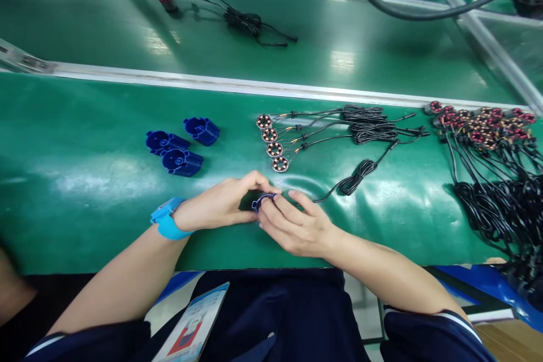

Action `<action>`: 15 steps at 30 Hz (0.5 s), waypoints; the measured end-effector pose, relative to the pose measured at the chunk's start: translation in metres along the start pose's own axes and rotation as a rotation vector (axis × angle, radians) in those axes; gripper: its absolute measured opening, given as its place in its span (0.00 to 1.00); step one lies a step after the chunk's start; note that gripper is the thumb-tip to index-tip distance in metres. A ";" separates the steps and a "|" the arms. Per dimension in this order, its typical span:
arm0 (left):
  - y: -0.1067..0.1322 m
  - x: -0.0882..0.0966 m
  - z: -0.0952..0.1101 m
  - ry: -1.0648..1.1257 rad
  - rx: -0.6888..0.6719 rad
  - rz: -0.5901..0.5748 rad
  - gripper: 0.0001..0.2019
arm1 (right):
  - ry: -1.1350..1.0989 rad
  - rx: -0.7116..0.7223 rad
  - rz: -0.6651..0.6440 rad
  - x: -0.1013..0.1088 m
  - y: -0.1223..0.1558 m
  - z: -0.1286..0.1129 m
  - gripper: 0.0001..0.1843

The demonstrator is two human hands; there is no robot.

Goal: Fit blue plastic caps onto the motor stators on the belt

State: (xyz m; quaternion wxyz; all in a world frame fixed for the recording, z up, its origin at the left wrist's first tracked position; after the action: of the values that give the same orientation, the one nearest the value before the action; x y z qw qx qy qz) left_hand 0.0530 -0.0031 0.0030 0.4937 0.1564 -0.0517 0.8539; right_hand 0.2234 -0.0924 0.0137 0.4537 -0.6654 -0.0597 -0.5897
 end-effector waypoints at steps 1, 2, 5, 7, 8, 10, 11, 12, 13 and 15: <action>0.000 0.000 0.001 0.003 -0.003 0.003 0.22 | 0.004 -0.014 -0.030 0.000 0.001 -0.002 0.15; 0.001 0.000 0.001 0.006 -0.006 0.006 0.22 | 0.010 -0.021 -0.055 0.001 0.001 -0.004 0.17; 0.002 0.000 0.003 0.003 -0.010 0.024 0.21 | 0.095 -0.018 -0.089 0.001 0.003 -0.007 0.18; 0.002 0.000 0.003 -0.011 -0.007 0.045 0.19 | 0.128 -0.015 -0.111 -0.001 0.002 -0.009 0.18; 0.002 -0.001 0.002 -0.023 -0.005 0.050 0.19 | 0.117 -0.018 -0.133 -0.003 0.001 -0.010 0.19; 0.002 -0.002 0.001 -0.053 -0.001 0.056 0.18 | 0.086 -0.026 -0.180 -0.006 -0.002 -0.011 0.20; 0.001 -0.002 0.000 -0.065 -0.002 0.057 0.18 | 0.079 -0.026 -0.200 -0.008 -0.003 -0.011 0.20; 0.001 -0.002 -0.001 -0.073 -0.004 0.057 0.18 | 0.078 -0.027 -0.213 -0.009 -0.004 -0.011 0.19; 0.001 -0.003 -0.002 -0.074 -0.004 0.059 0.17 | 0.078 -0.027 -0.218 -0.010 -0.005 -0.010 0.18; 0.001 -0.003 -0.003 -0.066 -0.008 0.073 0.16 | 0.062 -0.031 -0.189 -0.011 -0.005 -0.007 0.17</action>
State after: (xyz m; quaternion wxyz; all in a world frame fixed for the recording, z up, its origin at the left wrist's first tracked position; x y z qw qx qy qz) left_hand 0.0529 -0.0050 -0.0004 0.4607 0.1808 -0.0771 0.8655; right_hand 0.2118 -0.0888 0.0066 0.3872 -0.6453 -0.0991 -0.6511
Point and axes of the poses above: each hand's wrist, its own y-axis away from the middle knuckle, its own x-axis out of the back of the hand, z = x × y, the point moved 3 cm from there along -y, towards the middle knuckle, and after that the axes turned 10 degrees about y, right-handed, at the moved point
